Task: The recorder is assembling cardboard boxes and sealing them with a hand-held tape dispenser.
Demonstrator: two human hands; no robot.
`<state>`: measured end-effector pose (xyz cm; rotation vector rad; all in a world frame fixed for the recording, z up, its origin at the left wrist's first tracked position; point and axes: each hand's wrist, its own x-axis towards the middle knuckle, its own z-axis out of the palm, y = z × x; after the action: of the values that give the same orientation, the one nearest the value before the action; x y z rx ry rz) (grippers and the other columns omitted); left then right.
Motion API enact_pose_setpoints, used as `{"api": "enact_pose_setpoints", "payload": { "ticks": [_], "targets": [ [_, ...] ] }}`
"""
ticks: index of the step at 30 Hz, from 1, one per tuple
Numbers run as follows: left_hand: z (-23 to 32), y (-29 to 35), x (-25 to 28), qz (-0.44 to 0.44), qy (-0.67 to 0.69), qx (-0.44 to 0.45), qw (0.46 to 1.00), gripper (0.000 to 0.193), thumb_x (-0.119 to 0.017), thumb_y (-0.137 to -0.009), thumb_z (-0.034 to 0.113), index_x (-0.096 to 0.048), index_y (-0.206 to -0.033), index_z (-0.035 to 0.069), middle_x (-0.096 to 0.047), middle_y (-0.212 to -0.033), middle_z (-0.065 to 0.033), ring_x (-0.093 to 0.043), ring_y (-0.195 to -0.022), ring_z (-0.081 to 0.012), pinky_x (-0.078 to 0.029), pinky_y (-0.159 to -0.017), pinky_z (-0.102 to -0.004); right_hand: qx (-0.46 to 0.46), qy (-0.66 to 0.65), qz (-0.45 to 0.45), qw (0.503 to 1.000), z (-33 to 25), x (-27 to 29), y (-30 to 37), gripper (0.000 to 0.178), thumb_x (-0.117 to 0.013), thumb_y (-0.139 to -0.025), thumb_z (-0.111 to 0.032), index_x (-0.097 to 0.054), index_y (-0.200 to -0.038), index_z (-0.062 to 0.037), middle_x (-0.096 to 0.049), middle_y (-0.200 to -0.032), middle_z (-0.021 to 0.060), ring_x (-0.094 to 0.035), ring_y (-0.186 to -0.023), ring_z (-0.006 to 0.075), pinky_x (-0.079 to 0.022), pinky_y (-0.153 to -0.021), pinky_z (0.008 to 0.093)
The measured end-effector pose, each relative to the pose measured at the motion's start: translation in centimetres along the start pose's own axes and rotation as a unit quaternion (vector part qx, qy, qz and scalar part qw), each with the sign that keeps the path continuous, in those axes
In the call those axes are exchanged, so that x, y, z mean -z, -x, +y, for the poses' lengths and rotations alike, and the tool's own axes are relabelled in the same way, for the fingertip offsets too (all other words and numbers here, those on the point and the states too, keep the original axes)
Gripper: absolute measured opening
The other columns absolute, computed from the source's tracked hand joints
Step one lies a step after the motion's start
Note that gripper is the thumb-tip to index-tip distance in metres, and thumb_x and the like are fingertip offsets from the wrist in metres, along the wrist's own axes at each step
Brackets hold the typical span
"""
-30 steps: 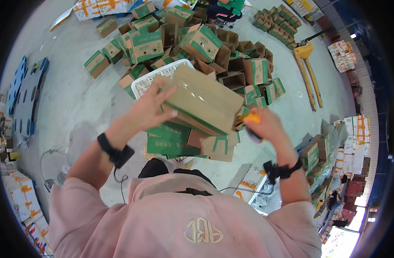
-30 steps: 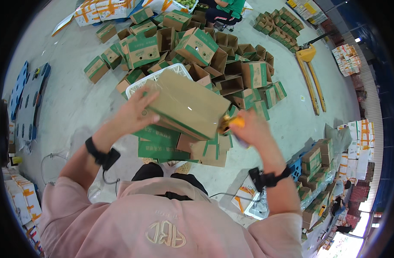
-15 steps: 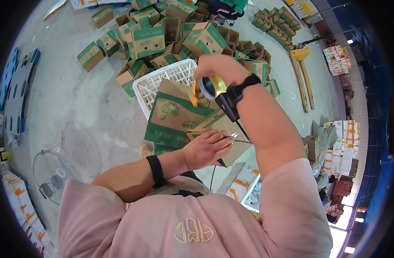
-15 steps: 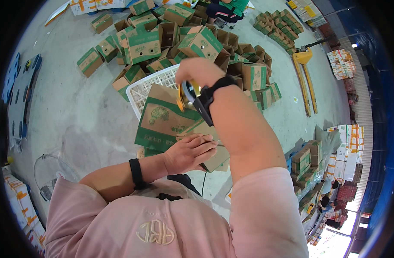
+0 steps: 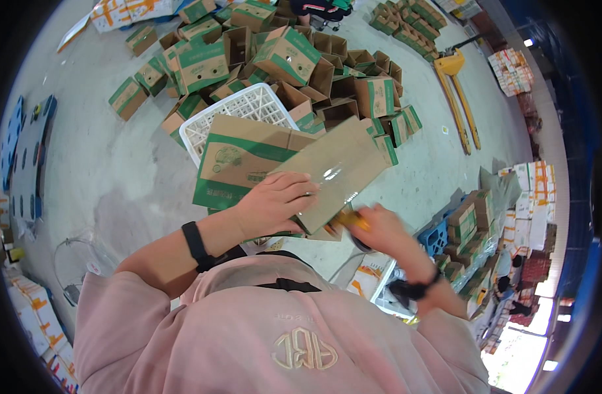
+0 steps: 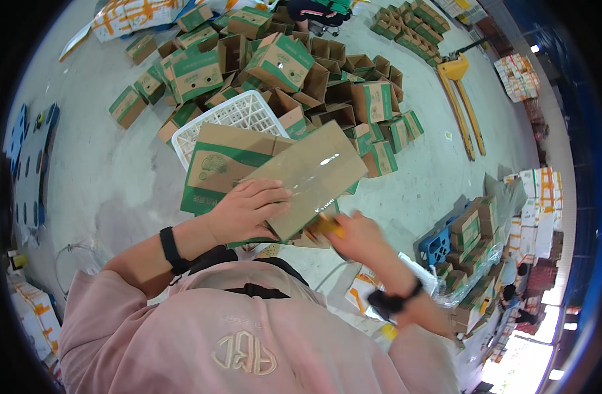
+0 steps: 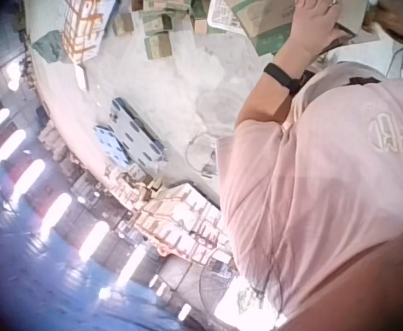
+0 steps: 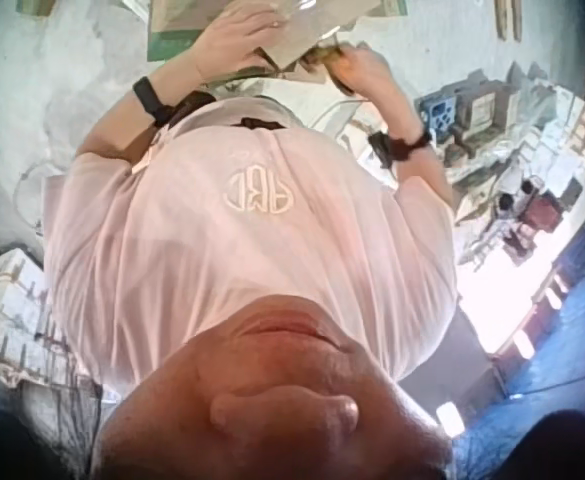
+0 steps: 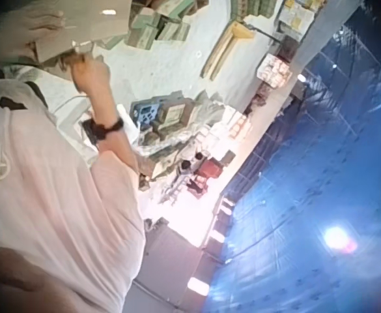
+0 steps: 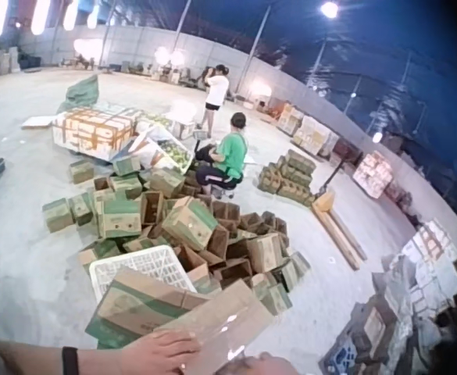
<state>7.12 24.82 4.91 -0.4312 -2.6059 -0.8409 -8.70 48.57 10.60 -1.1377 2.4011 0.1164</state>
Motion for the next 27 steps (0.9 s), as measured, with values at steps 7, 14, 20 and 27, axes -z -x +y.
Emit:
{"api": "enact_pose_setpoints", "payload": {
  "ticks": [7,14,20,27],
  "targets": [
    [-3.3,-5.2,5.7,0.134,-0.086,0.08,0.984,0.04,-0.068,-0.079,0.02,-0.058,-0.117,0.012,-0.053,-0.126,-0.0108,-0.047,-0.121,-0.0299,-0.04,-0.099,-0.0438,-0.011,-0.216,0.202,0.955,6.3,-2.5,-5.4,0.036,-0.065,-0.083,-0.037,-0.061,-0.103,-0.0076,-0.059,-0.082,0.0128,-0.062,-0.073,0.0265,-0.052,-0.069,0.0365],
    [12.9,-9.0,12.9,0.078,0.168,-0.105,0.977,0.023,-0.056,-0.087,0.016,-0.062,-0.109,0.011,-0.064,-0.105,-0.008,-0.061,-0.093,-0.029,-0.047,-0.08,-0.0391,-0.159,-0.876,0.106,0.444,5.9,-6.2,-2.9,0.029,-0.058,-0.092,-0.034,-0.062,-0.106,-0.0081,-0.062,-0.085,0.0,-0.055,-0.07,0.0107,-0.048,-0.063,0.0244],
    [16.5,-6.5,20.1,0.051,0.268,0.025,0.962,0.031,-0.052,-0.093,0.033,-0.06,-0.119,0.017,-0.065,-0.102,-0.0104,-0.06,-0.097,-0.0292,-0.044,-0.092,-0.0416,-0.186,-0.924,0.103,0.318,0.4,-10.4,-3.9,0.031,-0.056,-0.093,-0.036,-0.061,-0.108,-0.0097,-0.066,-0.091,0.0023,-0.061,-0.079,0.0141,-0.054,-0.076,0.0334],
    [8.0,-10.7,21.1,0.032,0.247,-0.082,0.965,0.046,-0.056,-0.087,0.044,-0.057,-0.118,0.01,-0.056,-0.12,-0.0085,-0.053,-0.108,-0.0278,-0.042,-0.093,-0.0454,-0.103,-0.931,-0.003,0.349,-2.3,-10.8,-2.8,0.042,-0.059,-0.09,-0.029,-0.052,-0.125,-0.0067,-0.061,-0.118,0.0129,-0.059,-0.109,0.0278,-0.048,-0.092,0.0475]
  ]
}}
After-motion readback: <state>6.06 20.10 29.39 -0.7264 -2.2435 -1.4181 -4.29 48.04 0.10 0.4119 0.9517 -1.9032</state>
